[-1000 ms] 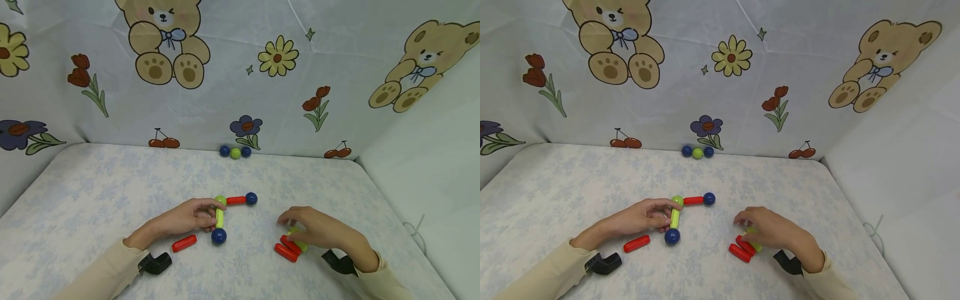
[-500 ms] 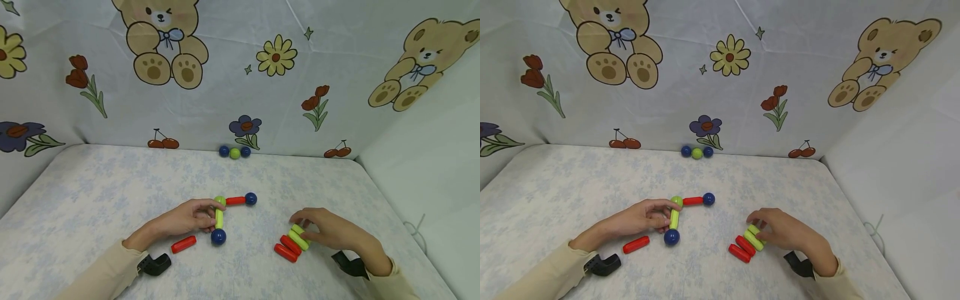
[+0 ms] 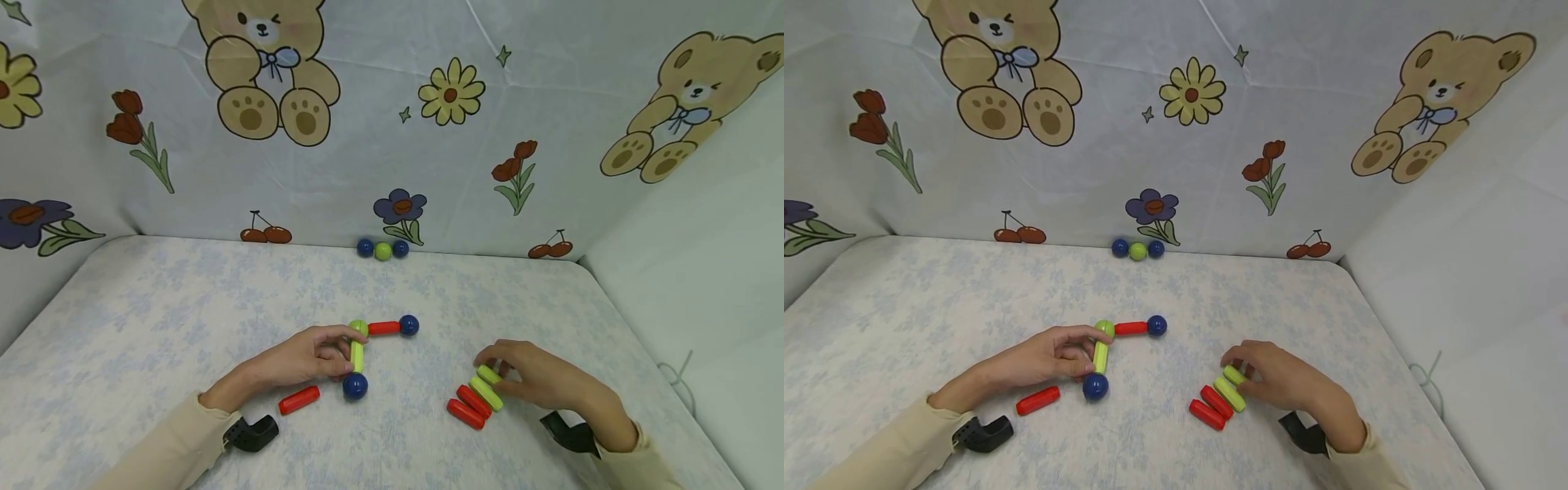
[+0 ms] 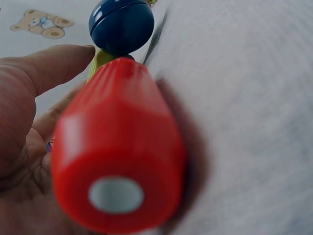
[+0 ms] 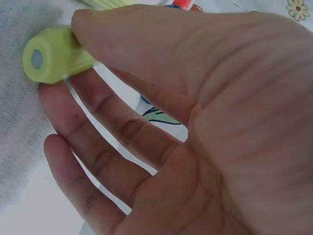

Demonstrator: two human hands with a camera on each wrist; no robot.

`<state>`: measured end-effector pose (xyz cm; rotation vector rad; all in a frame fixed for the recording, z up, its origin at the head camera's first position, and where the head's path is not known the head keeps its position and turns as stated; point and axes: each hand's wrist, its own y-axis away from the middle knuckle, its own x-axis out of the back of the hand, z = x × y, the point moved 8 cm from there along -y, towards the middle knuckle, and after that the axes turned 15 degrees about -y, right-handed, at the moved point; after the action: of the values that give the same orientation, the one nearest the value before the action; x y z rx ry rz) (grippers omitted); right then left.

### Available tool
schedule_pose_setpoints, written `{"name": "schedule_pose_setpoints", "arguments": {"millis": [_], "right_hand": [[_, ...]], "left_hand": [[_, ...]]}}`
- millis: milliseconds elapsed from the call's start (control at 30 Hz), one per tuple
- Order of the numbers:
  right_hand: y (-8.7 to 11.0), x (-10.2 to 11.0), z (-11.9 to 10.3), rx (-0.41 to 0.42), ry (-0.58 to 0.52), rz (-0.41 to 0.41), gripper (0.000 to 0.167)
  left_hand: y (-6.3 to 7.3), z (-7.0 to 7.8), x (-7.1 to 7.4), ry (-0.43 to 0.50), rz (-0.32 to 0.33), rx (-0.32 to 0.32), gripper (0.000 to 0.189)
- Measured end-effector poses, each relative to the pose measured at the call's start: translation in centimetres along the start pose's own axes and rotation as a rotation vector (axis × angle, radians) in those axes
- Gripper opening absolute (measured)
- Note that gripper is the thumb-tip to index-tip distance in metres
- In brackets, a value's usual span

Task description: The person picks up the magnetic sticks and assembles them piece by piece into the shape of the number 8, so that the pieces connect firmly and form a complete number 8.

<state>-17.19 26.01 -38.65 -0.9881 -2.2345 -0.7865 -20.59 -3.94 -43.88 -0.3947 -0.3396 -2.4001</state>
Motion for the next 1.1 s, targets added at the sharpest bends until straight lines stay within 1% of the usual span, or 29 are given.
{"name": "schedule_pose_setpoints", "arguments": {"millis": [167, 367, 500, 567, 667, 767, 867, 1100], "right_hand": [[-0.4, -0.1, 0.0, 0.004, 0.033, 0.019, 0.027], [-0.6, 0.0, 0.0, 0.009, 0.055, 0.027, 0.027], [-0.6, 0.0, -0.3, 0.040, 0.038, 0.022, 0.027], [-0.6, 0.1, -0.7, 0.061, 0.036, 0.026, 0.027], [-0.8, 0.2, -1.5, 0.083, 0.052, 0.040, 0.027], [-1.3, 0.3, -2.6, 0.099, 0.070, 0.053, 0.026], [-2.1, 0.1, -3.5, 0.096, 0.072, 0.047, 0.025], [-4.4, -1.5, -5.7, 0.085, 0.075, 0.001, 0.025]], "left_hand": [[0.1, 0.3, 0.1, -0.059, -0.008, 0.010, 0.050], [0.4, 0.7, 0.2, -0.122, -0.017, 0.022, 0.058], [0.7, 0.8, 0.3, -0.169, -0.022, 0.034, 0.061], [0.9, 1.0, 0.2, -0.191, -0.043, 0.017, 0.061], [1.0, 1.5, -0.1, -0.216, -0.079, -0.031, 0.055], [1.0, 1.9, -0.3, -0.247, -0.096, -0.079, 0.047], [0.9, 2.0, -0.4, -0.268, -0.098, -0.087, 0.042], [0.9, 1.6, -0.5, -0.286, -0.115, -0.062, 0.035]]}}
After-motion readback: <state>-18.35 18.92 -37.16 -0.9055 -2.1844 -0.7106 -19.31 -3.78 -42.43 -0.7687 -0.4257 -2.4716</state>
